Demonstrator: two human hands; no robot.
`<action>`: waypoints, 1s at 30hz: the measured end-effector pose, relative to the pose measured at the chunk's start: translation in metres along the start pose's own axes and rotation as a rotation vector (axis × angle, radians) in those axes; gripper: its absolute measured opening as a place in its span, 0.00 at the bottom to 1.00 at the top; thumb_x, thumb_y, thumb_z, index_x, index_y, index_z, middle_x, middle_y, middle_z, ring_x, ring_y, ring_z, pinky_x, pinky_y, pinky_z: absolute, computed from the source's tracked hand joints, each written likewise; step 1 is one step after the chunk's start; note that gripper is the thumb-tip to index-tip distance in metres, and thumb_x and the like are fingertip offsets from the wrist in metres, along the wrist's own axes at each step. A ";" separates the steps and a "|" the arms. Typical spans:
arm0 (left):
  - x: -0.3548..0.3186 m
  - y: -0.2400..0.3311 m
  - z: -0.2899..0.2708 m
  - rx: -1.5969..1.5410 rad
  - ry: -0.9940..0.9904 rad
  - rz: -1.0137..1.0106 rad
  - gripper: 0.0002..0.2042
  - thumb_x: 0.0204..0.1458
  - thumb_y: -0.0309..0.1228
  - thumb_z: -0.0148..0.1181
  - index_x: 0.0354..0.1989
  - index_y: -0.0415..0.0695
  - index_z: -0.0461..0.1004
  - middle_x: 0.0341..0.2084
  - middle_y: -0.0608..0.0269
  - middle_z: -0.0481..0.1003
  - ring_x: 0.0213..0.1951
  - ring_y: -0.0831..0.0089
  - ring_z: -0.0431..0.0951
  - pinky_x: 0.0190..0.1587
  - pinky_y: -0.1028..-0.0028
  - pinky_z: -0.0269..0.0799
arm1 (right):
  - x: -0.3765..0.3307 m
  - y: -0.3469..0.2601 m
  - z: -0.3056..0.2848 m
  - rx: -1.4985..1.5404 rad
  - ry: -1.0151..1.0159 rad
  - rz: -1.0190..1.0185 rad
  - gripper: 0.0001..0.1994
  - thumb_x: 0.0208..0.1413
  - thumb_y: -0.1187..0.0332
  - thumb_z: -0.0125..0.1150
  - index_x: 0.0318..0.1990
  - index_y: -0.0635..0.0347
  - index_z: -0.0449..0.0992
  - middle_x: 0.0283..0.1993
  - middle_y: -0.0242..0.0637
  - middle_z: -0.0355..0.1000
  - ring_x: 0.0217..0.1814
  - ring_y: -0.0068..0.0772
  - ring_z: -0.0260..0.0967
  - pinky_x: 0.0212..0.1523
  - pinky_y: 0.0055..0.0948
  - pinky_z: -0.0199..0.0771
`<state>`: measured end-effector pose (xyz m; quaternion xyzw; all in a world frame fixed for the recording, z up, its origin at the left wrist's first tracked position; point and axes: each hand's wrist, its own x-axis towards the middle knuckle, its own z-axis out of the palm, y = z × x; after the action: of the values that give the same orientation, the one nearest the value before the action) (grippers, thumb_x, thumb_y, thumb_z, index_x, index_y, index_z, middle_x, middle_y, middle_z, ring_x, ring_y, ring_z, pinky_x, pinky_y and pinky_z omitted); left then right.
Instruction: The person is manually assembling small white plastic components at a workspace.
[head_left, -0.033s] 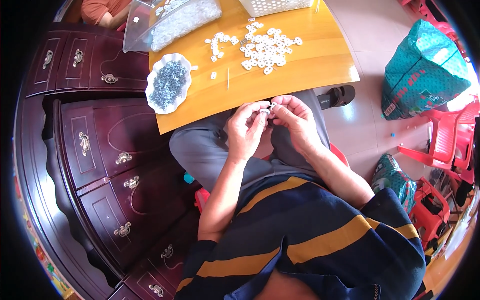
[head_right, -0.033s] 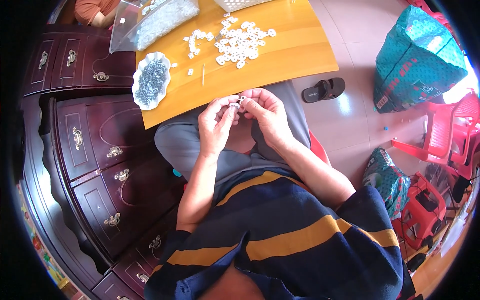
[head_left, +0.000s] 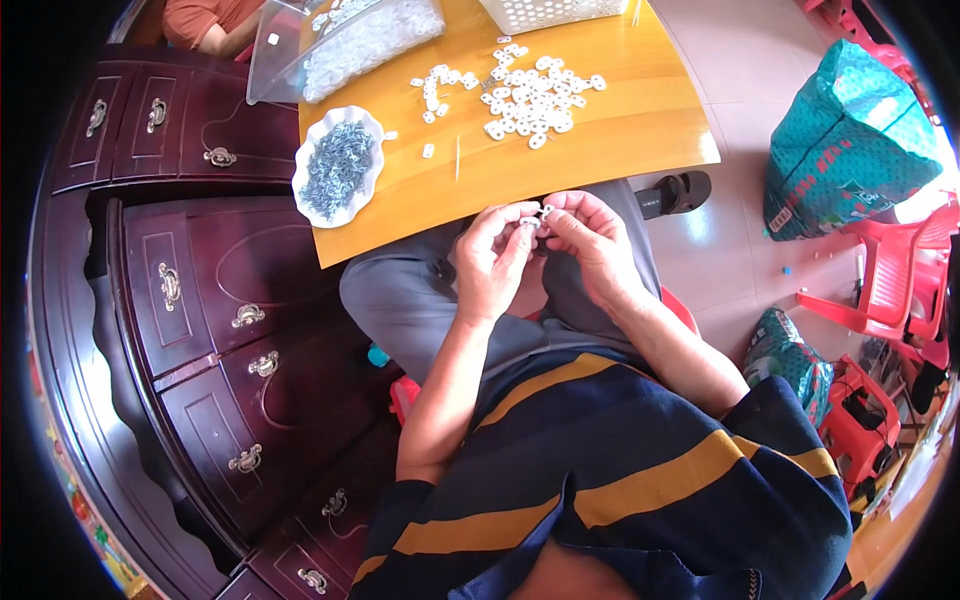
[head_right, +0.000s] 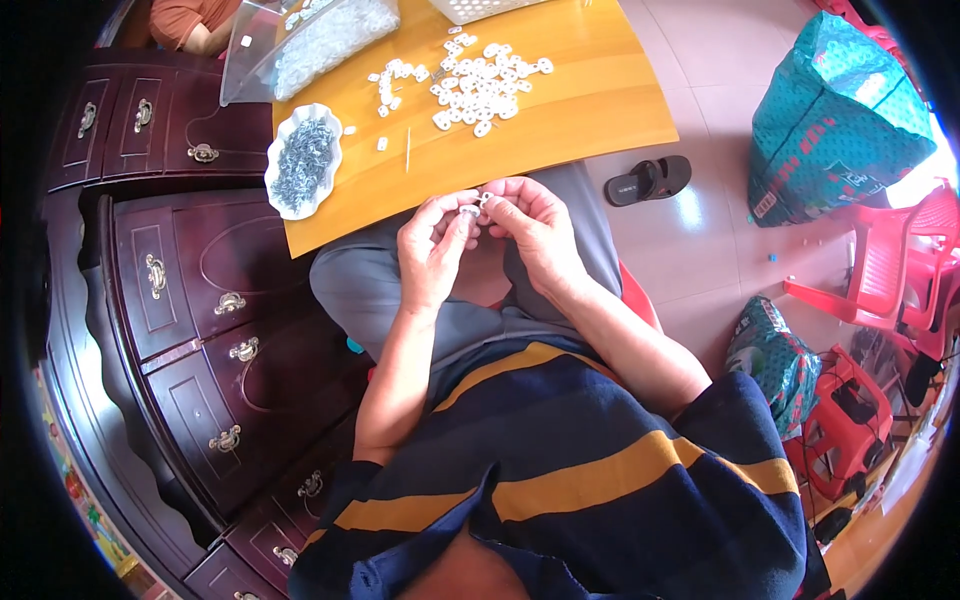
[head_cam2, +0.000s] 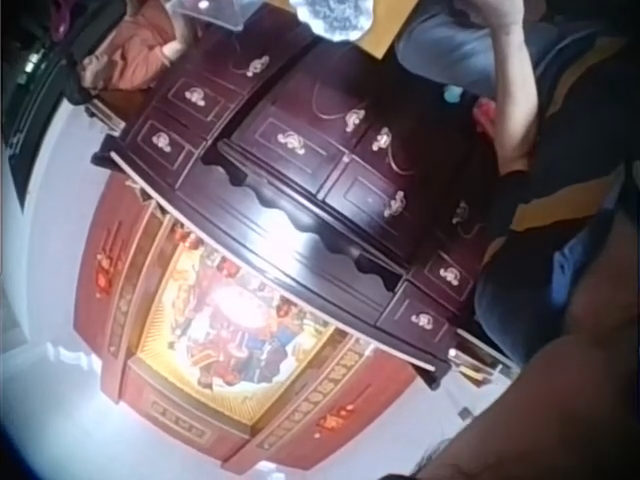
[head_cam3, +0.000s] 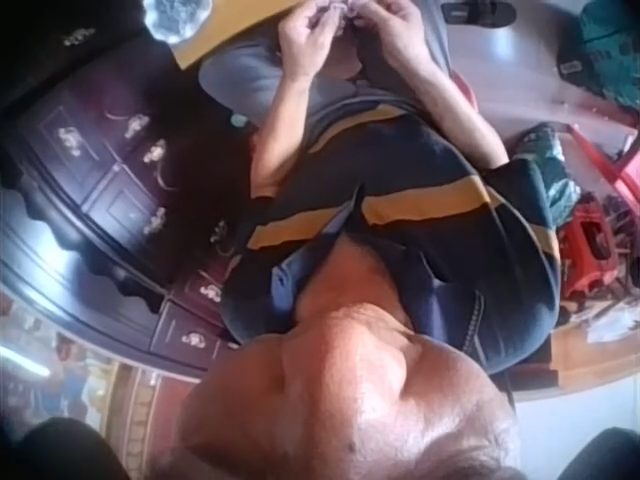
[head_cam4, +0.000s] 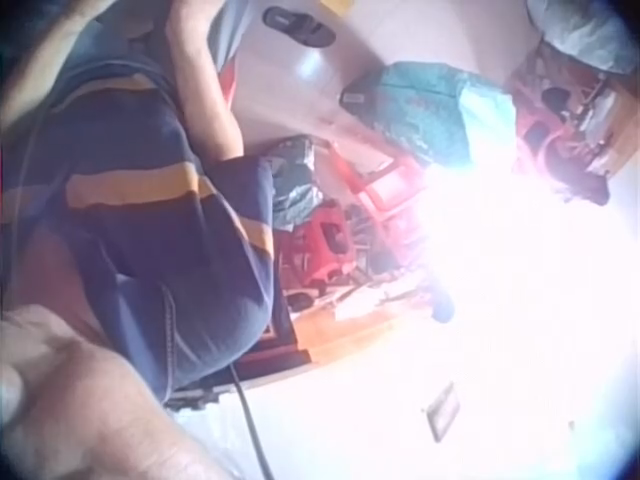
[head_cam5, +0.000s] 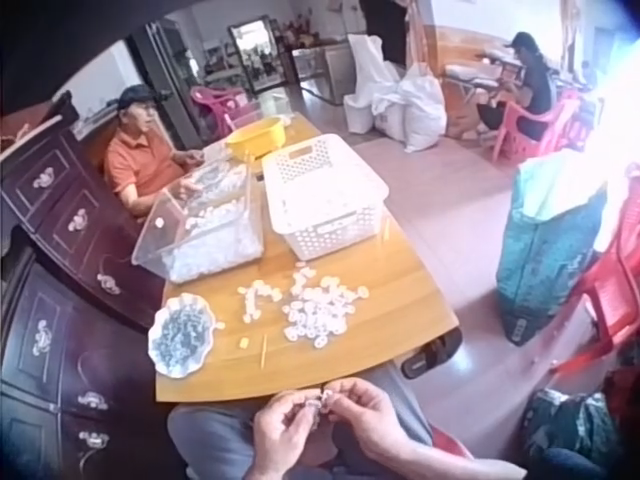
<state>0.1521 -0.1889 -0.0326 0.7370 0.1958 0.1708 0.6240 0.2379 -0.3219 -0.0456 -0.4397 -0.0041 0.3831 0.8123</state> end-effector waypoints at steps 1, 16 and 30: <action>-0.001 0.001 0.001 0.001 0.001 0.000 0.09 0.62 0.18 0.60 0.50 0.35 0.79 0.38 0.63 0.80 0.32 0.83 0.79 0.36 0.80 0.77 | 0.000 0.000 0.000 0.001 -0.001 0.000 0.06 0.66 0.70 0.62 0.47 0.60 0.78 0.40 0.28 0.79 0.41 0.16 0.74 0.44 0.19 0.72; -0.003 0.015 -0.020 -0.112 0.048 -0.126 0.07 0.63 0.25 0.63 0.46 0.37 0.80 0.35 0.65 0.81 0.32 0.81 0.79 0.37 0.79 0.79 | -0.003 0.005 0.002 -0.193 -0.073 -0.132 0.08 0.65 0.77 0.62 0.50 0.67 0.77 0.38 0.28 0.77 0.41 0.16 0.73 0.48 0.20 0.76; -0.005 0.015 -0.021 -0.084 0.022 -0.122 0.08 0.63 0.26 0.63 0.47 0.37 0.80 0.34 0.67 0.80 0.31 0.82 0.78 0.36 0.81 0.77 | -0.003 0.009 0.001 -0.343 -0.056 -0.144 0.07 0.63 0.77 0.62 0.47 0.67 0.79 0.36 0.27 0.77 0.39 0.13 0.72 0.44 0.18 0.76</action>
<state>0.1388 -0.1756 -0.0146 0.6948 0.2399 0.1487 0.6615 0.2300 -0.3199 -0.0507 -0.5595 -0.1233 0.3294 0.7505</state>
